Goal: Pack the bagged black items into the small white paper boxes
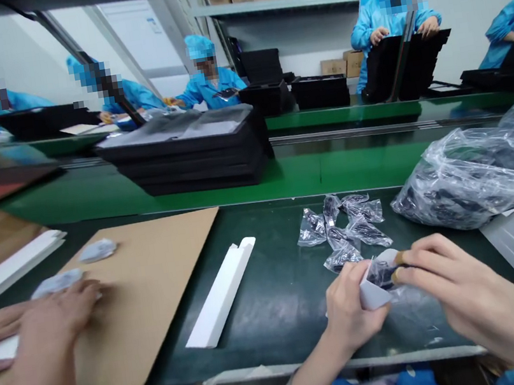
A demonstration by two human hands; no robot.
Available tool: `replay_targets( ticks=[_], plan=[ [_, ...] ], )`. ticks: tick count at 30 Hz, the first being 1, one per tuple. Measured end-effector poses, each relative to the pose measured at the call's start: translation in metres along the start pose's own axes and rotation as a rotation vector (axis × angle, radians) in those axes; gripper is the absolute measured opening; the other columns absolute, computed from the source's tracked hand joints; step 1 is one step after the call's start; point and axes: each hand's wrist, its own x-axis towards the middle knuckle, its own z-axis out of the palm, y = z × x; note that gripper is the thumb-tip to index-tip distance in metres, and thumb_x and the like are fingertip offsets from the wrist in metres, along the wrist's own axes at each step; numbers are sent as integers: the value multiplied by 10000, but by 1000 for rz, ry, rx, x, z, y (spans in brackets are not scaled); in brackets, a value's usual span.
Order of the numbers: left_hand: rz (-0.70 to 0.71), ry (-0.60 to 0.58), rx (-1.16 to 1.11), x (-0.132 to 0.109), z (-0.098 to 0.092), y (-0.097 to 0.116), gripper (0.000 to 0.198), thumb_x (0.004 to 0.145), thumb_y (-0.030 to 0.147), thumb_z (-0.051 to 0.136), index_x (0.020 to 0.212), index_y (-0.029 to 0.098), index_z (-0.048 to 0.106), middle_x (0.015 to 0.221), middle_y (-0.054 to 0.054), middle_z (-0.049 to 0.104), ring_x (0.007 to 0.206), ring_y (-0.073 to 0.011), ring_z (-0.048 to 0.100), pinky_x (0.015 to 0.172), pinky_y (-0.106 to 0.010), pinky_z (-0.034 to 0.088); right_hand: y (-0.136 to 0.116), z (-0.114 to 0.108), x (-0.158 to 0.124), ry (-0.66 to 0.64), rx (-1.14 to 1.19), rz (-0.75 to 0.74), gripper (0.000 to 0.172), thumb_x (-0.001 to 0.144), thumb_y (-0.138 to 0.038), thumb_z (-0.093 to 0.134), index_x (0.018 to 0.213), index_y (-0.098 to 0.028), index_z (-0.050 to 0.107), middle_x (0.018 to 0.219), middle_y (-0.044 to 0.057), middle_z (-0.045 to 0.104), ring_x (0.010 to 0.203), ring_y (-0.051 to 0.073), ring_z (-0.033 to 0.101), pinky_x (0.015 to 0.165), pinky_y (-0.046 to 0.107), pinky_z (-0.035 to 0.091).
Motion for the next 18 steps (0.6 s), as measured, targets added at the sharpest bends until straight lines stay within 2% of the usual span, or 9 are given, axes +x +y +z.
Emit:
replay_targets(
  ticks=[3,5,6,8,9,11,12,15,18],
  plan=[
    [50,14,-5,2,2,2,439,769,203,584,1199,189,492,898,-58,681,732,-189,674,624,-279,584,-10,9,7,-52,-96,-66,329,787,47,365,860,-172,599,826,40,640,789,188,563,641,323,518],
    [46,13,-3,2,3,3,433,772,210,594,1192,194,495,897,-55,682,745,-189,679,638,-281,588,-11,16,7,-60,-83,-61,322,831,37,360,886,-173,598,824,32,641,810,185,572,664,321,521],
    [24,13,5,2,2,2,441,767,209,609,1192,197,494,906,-55,682,754,-188,681,648,-280,590,-10,19,6,-26,-64,-42,341,858,28,363,977,-173,611,899,38,664,884,186,585,724,321,534],
    [-20,28,21,1,1,1,463,756,203,636,1195,204,489,920,-52,682,764,-184,682,658,-275,589,-6,25,0,156,-26,32,338,902,-26,453,1174,-178,585,1076,58,671,1029,181,582,859,322,534],
    [-30,46,26,1,0,0,471,751,199,645,1195,205,486,921,-50,681,764,-182,682,657,-272,587,-5,27,-3,273,-7,86,332,901,-57,525,1204,-183,575,1111,66,662,1046,175,584,885,315,528],
    [-32,81,25,0,-1,-1,471,744,192,650,1186,200,488,915,-47,679,761,-182,681,647,-265,582,-4,31,-8,458,42,183,288,860,-86,646,1126,-189,605,1060,63,658,982,159,607,847,292,530],
    [-23,91,21,0,-2,-2,463,743,192,649,1179,196,492,907,-46,679,752,-180,680,639,-261,578,-5,33,-9,494,76,211,257,840,-85,677,1066,-193,620,1007,53,656,933,151,614,800,280,532],
    [-10,107,6,-1,-2,-1,429,756,200,637,1162,192,501,880,-40,677,722,-176,674,619,-256,572,-13,38,-8,484,113,199,229,822,-49,679,990,-203,651,923,36,670,846,144,597,710,276,510],
    [-13,108,3,1,0,2,382,798,230,622,1160,191,506,871,-46,680,716,-180,675,617,-264,575,-24,42,-4,505,-42,193,176,841,-69,657,954,-202,678,809,10,690,758,144,550,698,313,429]
  ],
)
